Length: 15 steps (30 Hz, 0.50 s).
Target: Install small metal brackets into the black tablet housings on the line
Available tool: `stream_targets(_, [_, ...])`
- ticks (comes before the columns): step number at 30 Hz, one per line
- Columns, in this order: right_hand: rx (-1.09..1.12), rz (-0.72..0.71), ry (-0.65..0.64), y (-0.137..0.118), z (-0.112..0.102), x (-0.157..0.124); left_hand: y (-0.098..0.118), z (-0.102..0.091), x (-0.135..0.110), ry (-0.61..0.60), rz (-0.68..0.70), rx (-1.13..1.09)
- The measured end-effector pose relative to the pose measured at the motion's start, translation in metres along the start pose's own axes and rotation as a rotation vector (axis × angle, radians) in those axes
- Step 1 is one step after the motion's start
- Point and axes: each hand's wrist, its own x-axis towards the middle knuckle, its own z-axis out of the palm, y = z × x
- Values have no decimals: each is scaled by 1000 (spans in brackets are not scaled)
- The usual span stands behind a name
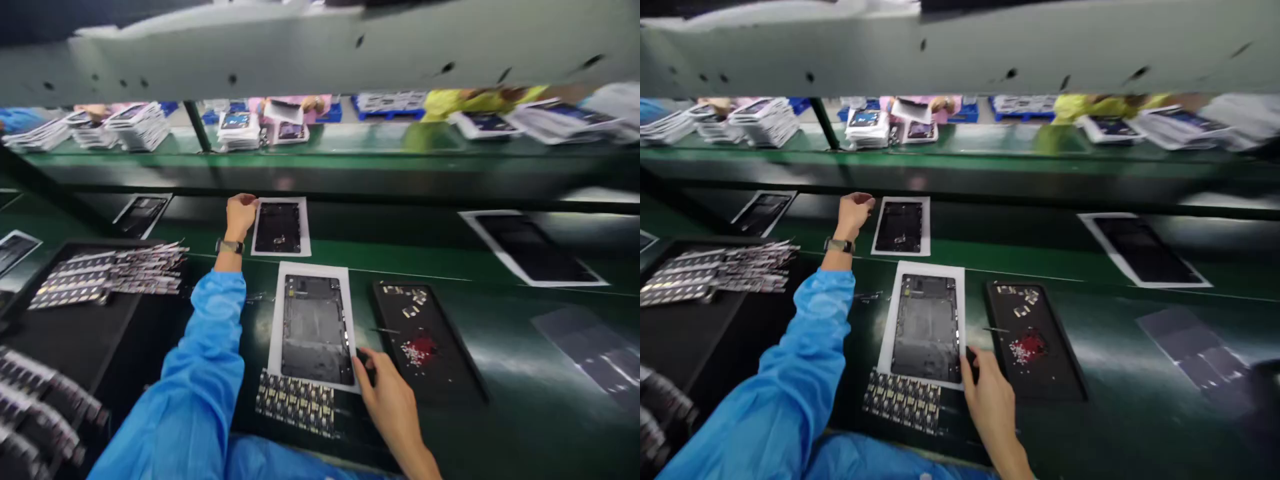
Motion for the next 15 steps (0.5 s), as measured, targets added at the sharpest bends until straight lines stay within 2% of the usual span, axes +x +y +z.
stream_targets(2, [-30,-161,-54,2,-1,5,-19,-32,-61,-49,117,-37])
stream_targets(4, [-18,-316,-129,5,1,11,-48,-64,-134,-17,179,8])
stream_targets(6, [-16,-429,-189,7,4,18,-86,-91,-205,41,103,164])
stream_targets(8, [-19,-488,-225,9,8,24,-124,-110,-259,100,6,353])
stream_targets(9, [-19,-500,-235,10,10,27,-140,-117,-279,143,-27,435])
stream_targets(11, [-11,-497,-240,11,15,32,-162,-126,-302,198,-54,551])
stream_targets(13, [-4,-477,-243,10,20,37,-170,-126,-307,197,-42,603])
stream_targets(15, [6,-470,-263,6,24,40,-169,-120,-300,155,-26,630])
